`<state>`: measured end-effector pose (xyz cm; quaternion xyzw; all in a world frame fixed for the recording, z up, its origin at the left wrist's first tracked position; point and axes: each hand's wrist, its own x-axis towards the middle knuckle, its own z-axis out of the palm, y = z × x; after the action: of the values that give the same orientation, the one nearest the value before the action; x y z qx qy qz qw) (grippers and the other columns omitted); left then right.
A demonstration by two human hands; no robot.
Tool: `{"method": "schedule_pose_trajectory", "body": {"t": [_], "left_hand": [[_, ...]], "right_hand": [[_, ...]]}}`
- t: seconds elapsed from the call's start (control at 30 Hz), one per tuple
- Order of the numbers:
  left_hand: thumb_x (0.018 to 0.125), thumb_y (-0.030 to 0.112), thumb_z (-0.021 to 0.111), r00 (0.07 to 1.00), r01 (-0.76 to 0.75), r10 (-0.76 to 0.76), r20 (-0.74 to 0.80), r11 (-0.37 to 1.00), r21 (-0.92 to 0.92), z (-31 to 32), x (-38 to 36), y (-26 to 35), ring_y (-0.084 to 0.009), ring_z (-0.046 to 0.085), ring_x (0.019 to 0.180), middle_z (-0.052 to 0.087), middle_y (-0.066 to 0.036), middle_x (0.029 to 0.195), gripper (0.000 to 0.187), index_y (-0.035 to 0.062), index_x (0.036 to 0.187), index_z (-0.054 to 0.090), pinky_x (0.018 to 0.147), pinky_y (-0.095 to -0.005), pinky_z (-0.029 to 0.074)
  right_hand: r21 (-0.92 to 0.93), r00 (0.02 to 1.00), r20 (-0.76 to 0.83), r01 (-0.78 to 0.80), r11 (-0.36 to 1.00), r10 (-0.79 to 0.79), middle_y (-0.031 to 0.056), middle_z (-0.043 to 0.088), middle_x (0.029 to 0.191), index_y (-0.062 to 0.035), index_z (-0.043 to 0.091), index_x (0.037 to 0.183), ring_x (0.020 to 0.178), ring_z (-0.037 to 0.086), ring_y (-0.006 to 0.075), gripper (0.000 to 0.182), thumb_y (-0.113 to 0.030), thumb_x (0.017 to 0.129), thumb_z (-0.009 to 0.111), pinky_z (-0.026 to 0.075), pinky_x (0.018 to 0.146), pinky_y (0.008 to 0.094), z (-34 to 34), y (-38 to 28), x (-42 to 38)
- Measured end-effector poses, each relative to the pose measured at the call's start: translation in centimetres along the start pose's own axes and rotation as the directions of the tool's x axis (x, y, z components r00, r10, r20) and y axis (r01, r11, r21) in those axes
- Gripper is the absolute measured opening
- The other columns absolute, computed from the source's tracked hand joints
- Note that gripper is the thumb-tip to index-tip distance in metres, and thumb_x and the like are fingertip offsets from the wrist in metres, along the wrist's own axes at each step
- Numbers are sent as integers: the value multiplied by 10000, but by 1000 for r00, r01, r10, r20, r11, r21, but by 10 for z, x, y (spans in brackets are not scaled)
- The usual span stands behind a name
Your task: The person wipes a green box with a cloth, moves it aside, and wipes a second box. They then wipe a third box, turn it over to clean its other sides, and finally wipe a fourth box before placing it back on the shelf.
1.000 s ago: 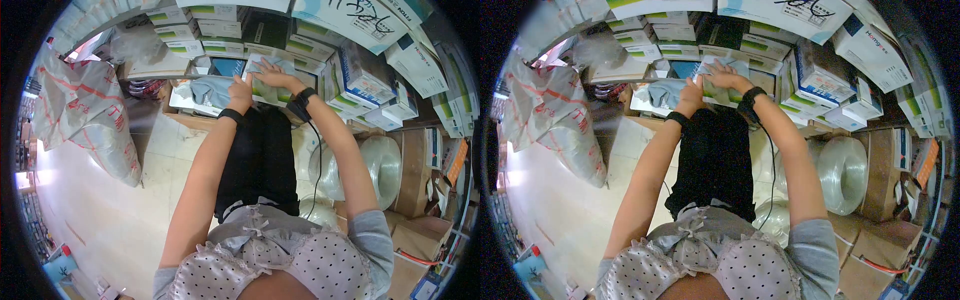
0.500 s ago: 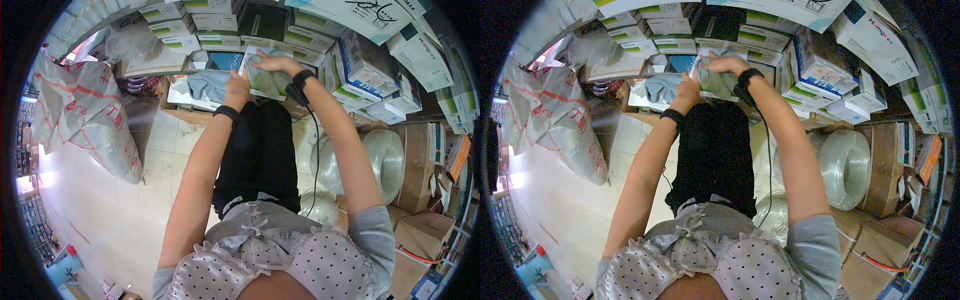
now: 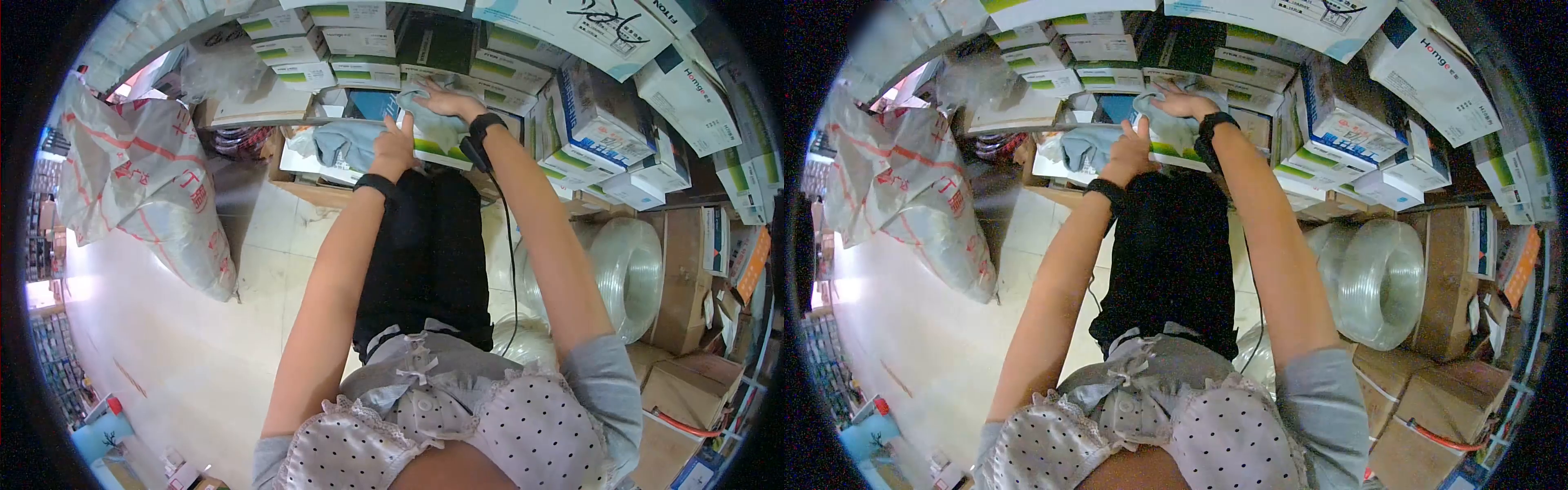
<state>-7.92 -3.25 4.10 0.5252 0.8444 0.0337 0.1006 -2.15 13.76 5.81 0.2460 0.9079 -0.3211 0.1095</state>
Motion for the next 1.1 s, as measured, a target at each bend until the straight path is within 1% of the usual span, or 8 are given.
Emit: {"method": "schedule_pose_trajectory", "body": {"t": [0.13,0.3,0.4,0.5,0.6,0.77,0.87,1.1], "left_hand": [[542,403,806,996,36,-36,86,999,-2,-2,4,0,-362,557,994,234,-293,1329,1055,142,1324,148,794,-387,477],[558,383,796,993,43,-38,116,998,-40,-13,-2,4,-355,560,984,237,-284,1323,1098,147,1371,96,800,-385,474],[562,373,794,991,31,-26,130,999,-34,-16,-3,5,-348,561,979,240,-282,1324,1101,151,1379,90,799,-377,474],[560,369,795,995,17,-19,95,1000,19,-14,-3,2,-338,566,967,264,-275,1311,1090,151,1375,105,792,-374,476],[566,368,796,999,22,-24,26,999,48,-8,-3,3,-348,570,949,288,-279,1286,1075,147,1364,110,775,-385,482],[579,366,796,1000,13,-13,10,999,52,-6,-3,3,-372,578,907,311,-281,1249,1052,150,1345,108,746,-406,495],[579,364,795,996,25,-19,-84,997,79,3,-4,3,-364,582,894,333,-259,1215,1040,153,1340,118,737,-402,498],[568,354,794,998,69,-69,-3,997,30,2,-1,6,-324,552,954,313,-239,1251,1054,179,1366,128,789,-373,458]], "right_hand": [[-67,999,-45,13,998,-16,161,26,1461,-258,103,1411,1322,105,390,655,-537,871,348,151,1075,439,14,8,-18],[-122,980,-87,166,978,-178,157,29,1464,-265,132,1406,1336,94,352,593,-330,892,420,99,1085,425,30,10,-83],[-142,980,-40,187,972,-195,157,28,1465,-209,122,1412,1345,79,323,639,-305,874,454,86,1089,404,25,16,-93],[40,942,144,300,953,-303,150,10,1467,-118,79,1412,1348,72,299,674,-355,887,430,89,1090,367,3,24,-59],[89,997,76,9,996,-16,158,-2,1464,-30,37,1397,1348,64,283,725,-417,897,391,104,1086,335,-9,19,-55],[71,997,-61,-46,996,50,165,43,1460,18,46,1383,1341,103,308,759,-478,893,346,125,1084,336,2,57,0],[-69,979,-178,-116,991,102,172,100,1452,-21,105,1390,1323,158,341,696,-445,895,347,145,1082,364,5,33,-18],[-147,948,-292,84,986,-124,172,142,1444,-197,217,1385,1285,245,363,564,-317,865,400,159,1071,432,32,27,-79]]}}
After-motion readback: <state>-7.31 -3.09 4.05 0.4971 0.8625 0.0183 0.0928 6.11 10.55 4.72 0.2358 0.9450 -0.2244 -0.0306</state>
